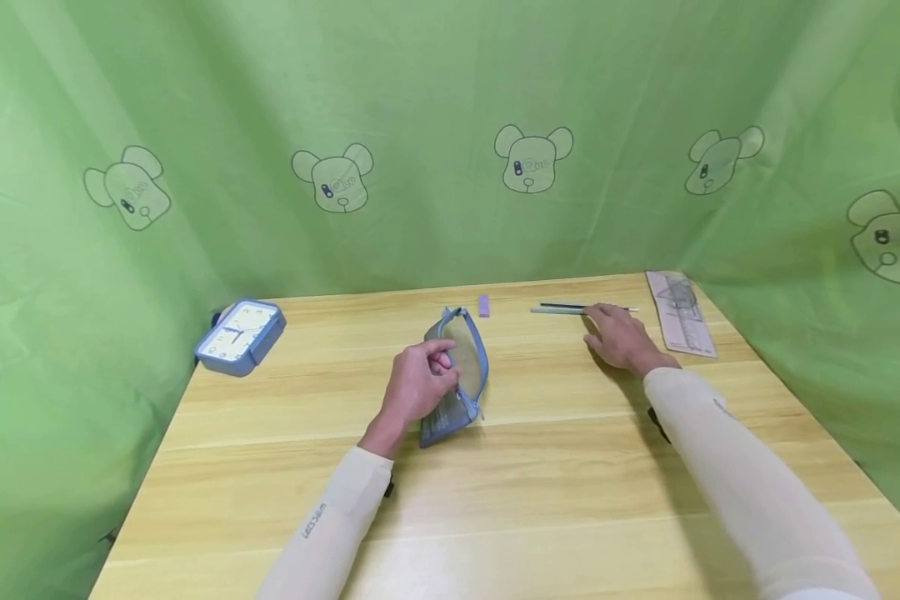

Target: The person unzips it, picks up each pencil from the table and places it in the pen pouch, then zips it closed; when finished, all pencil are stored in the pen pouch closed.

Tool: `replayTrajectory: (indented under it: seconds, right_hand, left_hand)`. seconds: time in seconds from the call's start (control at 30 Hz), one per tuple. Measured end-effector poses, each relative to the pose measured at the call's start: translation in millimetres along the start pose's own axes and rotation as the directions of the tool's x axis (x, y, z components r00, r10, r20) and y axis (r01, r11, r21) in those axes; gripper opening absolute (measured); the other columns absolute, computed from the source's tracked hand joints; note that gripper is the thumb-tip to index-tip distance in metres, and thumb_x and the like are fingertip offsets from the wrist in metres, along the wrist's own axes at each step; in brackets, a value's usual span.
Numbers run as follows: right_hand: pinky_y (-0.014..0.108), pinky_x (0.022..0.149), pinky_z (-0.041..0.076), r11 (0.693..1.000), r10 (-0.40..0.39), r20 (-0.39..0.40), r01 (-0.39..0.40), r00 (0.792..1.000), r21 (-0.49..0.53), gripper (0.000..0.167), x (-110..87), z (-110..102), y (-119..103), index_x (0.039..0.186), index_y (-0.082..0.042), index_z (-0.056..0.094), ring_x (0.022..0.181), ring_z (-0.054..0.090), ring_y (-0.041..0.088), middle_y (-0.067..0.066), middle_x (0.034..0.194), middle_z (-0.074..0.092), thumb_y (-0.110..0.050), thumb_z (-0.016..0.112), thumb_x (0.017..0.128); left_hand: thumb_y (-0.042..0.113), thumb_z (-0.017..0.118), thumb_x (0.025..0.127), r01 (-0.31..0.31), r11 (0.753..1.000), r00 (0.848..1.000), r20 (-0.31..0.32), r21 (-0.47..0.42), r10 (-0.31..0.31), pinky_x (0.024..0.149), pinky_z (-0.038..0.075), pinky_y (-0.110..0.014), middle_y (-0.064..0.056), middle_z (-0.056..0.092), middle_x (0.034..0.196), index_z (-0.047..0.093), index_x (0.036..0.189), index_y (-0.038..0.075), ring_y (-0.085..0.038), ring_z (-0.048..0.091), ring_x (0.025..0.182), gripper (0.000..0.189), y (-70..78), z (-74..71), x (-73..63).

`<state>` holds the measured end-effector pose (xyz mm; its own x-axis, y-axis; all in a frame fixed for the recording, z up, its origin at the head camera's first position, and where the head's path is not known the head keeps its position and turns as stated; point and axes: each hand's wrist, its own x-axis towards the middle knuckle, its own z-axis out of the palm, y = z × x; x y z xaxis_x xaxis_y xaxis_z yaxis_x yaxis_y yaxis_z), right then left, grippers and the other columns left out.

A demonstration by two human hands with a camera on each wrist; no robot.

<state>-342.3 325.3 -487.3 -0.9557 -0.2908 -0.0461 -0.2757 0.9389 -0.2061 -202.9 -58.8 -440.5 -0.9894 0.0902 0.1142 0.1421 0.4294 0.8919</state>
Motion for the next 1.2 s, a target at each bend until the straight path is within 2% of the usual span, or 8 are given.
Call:
replayTrajectory:
  seconds: [0.17,0.3,0.43,0.5,0.63,0.73,0.9,1.2]
  right_hand:
    - [0.076,0.123,0.031,1.000,-0.023,-0.003,0.023,1.000,-0.006,0.054,-1.8,0,-3,0.157,0.003,0.045,0.151,0.035,0.058,0.035,0.163,0.038,-0.021,0.054,0.110]
    - [0.076,0.125,0.026,1.000,-0.013,-0.025,0.014,1.000,0.018,0.060,-2.3,-3,-2,0.162,0.003,0.037,0.154,0.029,0.057,0.036,0.166,0.031,-0.021,0.056,0.110]
    - [0.075,0.127,0.022,1.000,-0.011,0.010,0.011,1.000,-0.001,0.063,-3.0,-1,0,0.165,0.002,0.031,0.157,0.025,0.057,0.035,0.168,0.029,-0.022,0.052,0.111]
    - [0.077,0.124,0.028,1.000,-0.005,0.008,0.005,1.000,-0.021,0.057,-3.0,0,-1,0.162,0.001,0.038,0.152,0.034,0.058,0.035,0.164,0.037,-0.021,0.052,0.111]
    - [0.074,0.113,0.044,0.999,-0.033,-0.037,0.033,0.999,-0.011,0.039,-1.9,-3,-6,0.142,0.004,0.058,0.134,0.055,0.056,0.034,0.143,0.058,-0.012,0.058,0.107]
    - [0.068,0.107,0.051,0.997,-0.070,-0.032,0.071,0.997,0.030,0.036,-2.8,-5,-12,0.137,0.006,0.060,0.123,0.064,0.051,0.032,0.131,0.065,-0.003,0.060,0.103]
    - [0.065,0.102,0.056,0.990,-0.099,-0.007,0.100,0.995,0.101,0.045,-11.3,-4,-22,0.144,0.007,0.056,0.114,0.070,0.050,0.031,0.122,0.072,0.004,0.063,0.099]
    - [0.055,0.090,0.062,0.974,-0.140,0.024,0.134,0.990,0.184,0.040,-35.5,0,-38,0.133,0.009,0.063,0.099,0.074,0.036,0.021,0.106,0.077,0.005,0.072,0.094]
  left_hand:
    - [-0.001,0.078,0.090,0.004,1.000,1.000,-0.001,-0.005,-0.004,0.077,0.063,-0.020,-0.011,0.073,0.099,0.071,0.135,-0.003,-0.015,0.070,0.085,0.046,-1.2,0.8,-0.2]
    - [-0.002,0.078,0.090,0.003,1.000,1.000,0.000,-0.005,-0.003,0.077,0.063,-0.021,-0.011,0.074,0.099,0.070,0.135,-0.003,-0.015,0.070,0.085,0.046,-1.5,1.5,-0.1]
    - [-0.001,0.078,0.090,0.000,1.000,1.000,0.001,-0.003,0.000,0.077,0.063,-0.021,-0.011,0.074,0.099,0.070,0.136,-0.004,-0.014,0.070,0.085,0.047,-1.7,1.5,-0.2]
    - [-0.001,0.078,0.090,-0.004,1.000,1.000,0.003,-0.003,0.004,0.077,0.063,-0.021,-0.011,0.074,0.099,0.070,0.136,-0.003,-0.014,0.070,0.085,0.047,-2.0,1.3,0.0]
    - [0.000,0.079,0.090,-0.006,1.000,1.000,0.005,-0.006,0.007,0.077,0.063,-0.021,-0.010,0.074,0.099,0.071,0.135,-0.003,-0.014,0.070,0.085,0.047,-1.2,0.4,0.2]
    - [0.000,0.079,0.090,-0.001,1.000,1.000,0.002,-0.009,0.001,0.077,0.063,-0.021,-0.010,0.074,0.099,0.071,0.135,-0.002,-0.014,0.070,0.085,0.046,-0.9,0.5,0.2]
    - [-0.001,0.079,0.090,0.001,1.000,1.000,0.003,-0.014,-0.001,0.076,0.063,-0.021,-0.010,0.074,0.098,0.072,0.135,-0.001,-0.014,0.070,0.085,0.045,-1.0,1.0,0.1]
    - [-0.001,0.079,0.090,0.017,1.000,1.000,0.008,-0.020,-0.017,0.076,0.063,-0.021,-0.010,0.073,0.099,0.070,0.136,-0.002,-0.014,0.069,0.085,0.047,-0.8,0.3,0.2]
